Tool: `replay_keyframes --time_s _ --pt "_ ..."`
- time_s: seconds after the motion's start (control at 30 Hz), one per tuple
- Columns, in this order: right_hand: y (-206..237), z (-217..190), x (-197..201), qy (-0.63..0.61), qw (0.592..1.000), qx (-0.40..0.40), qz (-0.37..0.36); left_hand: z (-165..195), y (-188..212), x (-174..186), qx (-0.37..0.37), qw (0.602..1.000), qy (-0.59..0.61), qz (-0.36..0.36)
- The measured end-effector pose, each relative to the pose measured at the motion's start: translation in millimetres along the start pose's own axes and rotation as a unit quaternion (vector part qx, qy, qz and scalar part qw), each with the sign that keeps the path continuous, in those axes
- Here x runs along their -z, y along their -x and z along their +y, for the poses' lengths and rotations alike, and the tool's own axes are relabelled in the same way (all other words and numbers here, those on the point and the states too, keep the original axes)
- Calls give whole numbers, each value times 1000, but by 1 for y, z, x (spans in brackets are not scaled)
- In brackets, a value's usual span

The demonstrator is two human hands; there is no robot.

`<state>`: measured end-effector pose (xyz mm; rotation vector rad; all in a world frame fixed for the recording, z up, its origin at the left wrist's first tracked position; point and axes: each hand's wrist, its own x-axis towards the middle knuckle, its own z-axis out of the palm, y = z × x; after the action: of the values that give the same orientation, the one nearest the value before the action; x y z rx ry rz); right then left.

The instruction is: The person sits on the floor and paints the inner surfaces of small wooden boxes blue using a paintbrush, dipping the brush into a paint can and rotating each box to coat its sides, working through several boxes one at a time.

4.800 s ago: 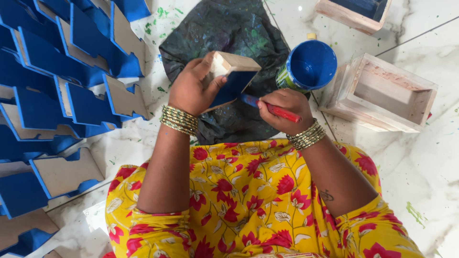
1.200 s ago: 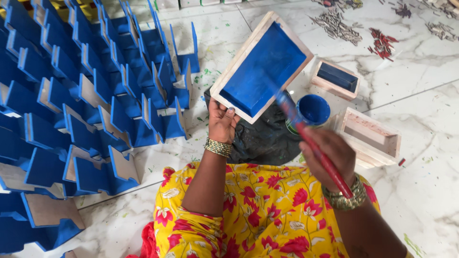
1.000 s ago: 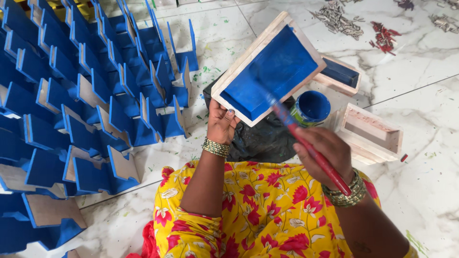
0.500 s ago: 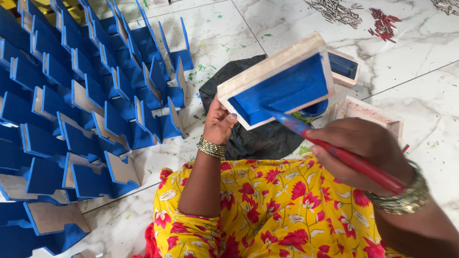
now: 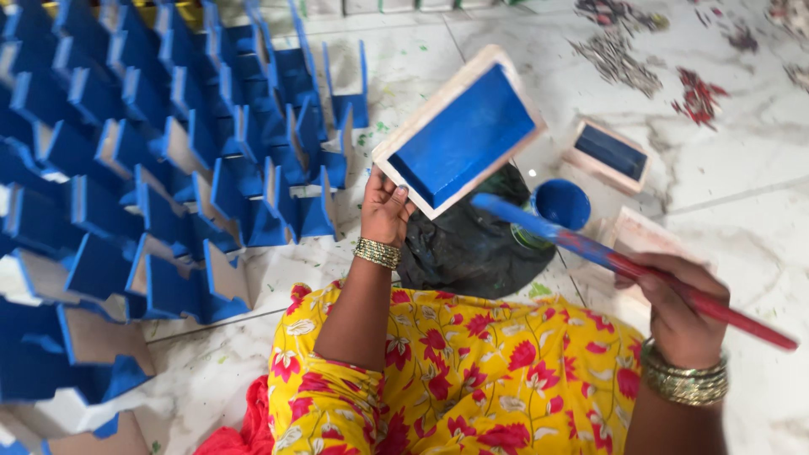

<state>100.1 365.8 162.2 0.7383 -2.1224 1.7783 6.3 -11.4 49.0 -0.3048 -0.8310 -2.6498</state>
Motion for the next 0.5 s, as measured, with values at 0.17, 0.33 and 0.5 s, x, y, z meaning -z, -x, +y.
replay_keyframes --time_s 0.17,0.33,0.5 --pt "24 110 -8 -407 869 -162 229 26 -9 0 -40 988 57 135" --pt "23 139 -20 -390 873 -245 163 79 8 19 -66 972 40 223" --pt "2 148 -36 -337 916 -209 59 160 73 58 -135 951 -24 278"
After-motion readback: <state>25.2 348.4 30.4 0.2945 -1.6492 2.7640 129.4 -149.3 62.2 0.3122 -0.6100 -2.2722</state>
